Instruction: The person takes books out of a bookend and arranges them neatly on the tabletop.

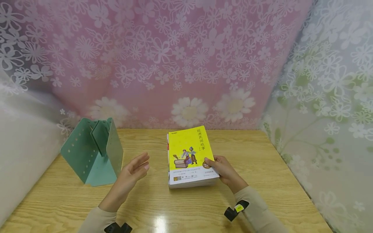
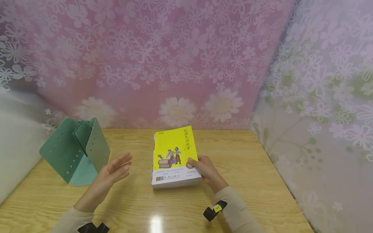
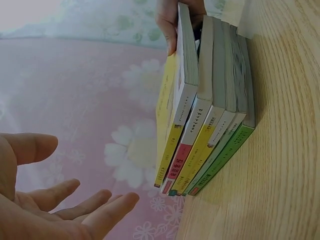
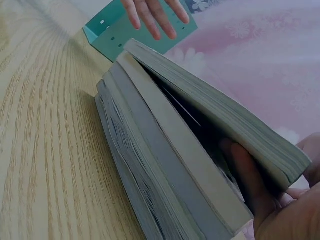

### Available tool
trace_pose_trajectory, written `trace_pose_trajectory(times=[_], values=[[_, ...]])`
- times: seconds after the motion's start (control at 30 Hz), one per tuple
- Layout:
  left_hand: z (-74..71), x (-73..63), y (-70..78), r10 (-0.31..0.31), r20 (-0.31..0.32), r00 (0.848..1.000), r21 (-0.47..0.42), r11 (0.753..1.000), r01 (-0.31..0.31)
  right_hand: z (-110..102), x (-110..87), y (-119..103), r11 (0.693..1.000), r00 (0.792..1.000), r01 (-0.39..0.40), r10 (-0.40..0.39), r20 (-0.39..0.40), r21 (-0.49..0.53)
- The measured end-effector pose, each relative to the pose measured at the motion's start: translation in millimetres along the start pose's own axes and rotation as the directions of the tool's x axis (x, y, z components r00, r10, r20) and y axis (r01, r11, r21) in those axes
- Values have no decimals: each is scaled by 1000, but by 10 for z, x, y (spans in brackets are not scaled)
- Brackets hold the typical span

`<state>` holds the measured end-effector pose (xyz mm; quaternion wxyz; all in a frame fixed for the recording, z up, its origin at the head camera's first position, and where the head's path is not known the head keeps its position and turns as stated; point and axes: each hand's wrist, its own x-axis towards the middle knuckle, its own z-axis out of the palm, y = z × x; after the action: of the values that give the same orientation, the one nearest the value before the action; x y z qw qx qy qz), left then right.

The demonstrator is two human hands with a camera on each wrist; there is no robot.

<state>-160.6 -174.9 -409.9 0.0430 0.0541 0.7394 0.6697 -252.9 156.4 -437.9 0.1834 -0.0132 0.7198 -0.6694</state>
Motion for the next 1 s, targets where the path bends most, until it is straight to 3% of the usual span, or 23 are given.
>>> trace_pose_trajectory(times=[0.37,1.0], values=[[1,-9,-25,8,26,1000,0,1000,-8,-1,52,-80,986,998,-54,58,19,-155],[-13,-6,-41,4,34,999,0,1000,-4,28,103,-98,958,998,-65,63,-15,-280]])
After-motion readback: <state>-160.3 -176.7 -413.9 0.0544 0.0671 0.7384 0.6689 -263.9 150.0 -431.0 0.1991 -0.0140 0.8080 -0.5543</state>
